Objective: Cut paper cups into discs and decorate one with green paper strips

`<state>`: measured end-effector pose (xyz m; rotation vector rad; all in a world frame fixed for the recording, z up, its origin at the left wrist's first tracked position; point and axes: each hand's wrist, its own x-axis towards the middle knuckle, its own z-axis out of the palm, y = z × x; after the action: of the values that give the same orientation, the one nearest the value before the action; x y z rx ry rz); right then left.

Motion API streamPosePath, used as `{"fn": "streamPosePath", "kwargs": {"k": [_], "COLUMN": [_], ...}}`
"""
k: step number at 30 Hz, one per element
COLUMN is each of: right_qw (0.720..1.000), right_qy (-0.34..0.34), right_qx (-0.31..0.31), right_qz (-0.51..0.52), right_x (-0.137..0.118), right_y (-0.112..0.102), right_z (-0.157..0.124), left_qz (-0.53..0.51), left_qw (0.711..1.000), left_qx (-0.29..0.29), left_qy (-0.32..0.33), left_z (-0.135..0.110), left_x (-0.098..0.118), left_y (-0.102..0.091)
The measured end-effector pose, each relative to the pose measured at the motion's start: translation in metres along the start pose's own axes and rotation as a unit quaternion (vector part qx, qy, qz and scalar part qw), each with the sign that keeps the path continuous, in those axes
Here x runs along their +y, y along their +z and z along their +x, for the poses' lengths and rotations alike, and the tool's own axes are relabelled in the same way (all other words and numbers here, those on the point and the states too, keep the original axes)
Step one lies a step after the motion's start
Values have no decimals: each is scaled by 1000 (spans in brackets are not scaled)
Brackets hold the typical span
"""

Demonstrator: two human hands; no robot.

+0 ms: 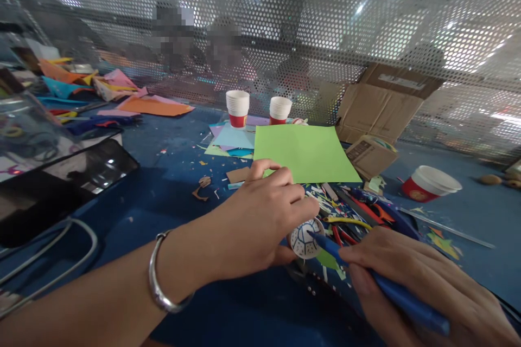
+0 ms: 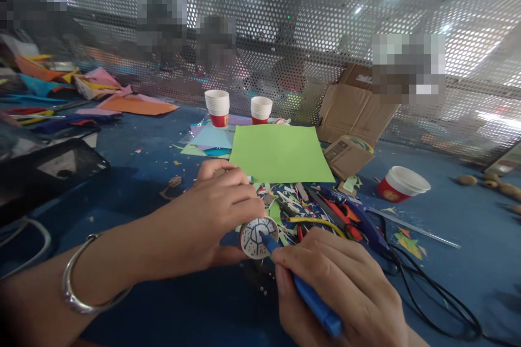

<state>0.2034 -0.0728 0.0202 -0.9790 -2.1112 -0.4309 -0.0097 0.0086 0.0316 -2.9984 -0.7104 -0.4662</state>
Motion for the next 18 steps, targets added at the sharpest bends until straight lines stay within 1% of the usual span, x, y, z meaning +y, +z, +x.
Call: {"fn": "streamPosePath", "kwargs": {"k": [5,12,18], "right_qw": [1000,998,998], "right_qy": [7,-13,-24], "right_qx": [-2,-52,-48], "right_qz": [-4,35,38], "right_x": [-4,13,16], "right_y": [5,-4,-5], "right_z": [5,-6,-11], "left_qz": [-7,-8,10], "left_qw": [1000,1000,1000], "left_qx": [3,5,17], "left_qy": [12,12,4], "left_z": [0,0,-1], "left_x": [0,0,-1], "left_y": [-2,0,1]}}
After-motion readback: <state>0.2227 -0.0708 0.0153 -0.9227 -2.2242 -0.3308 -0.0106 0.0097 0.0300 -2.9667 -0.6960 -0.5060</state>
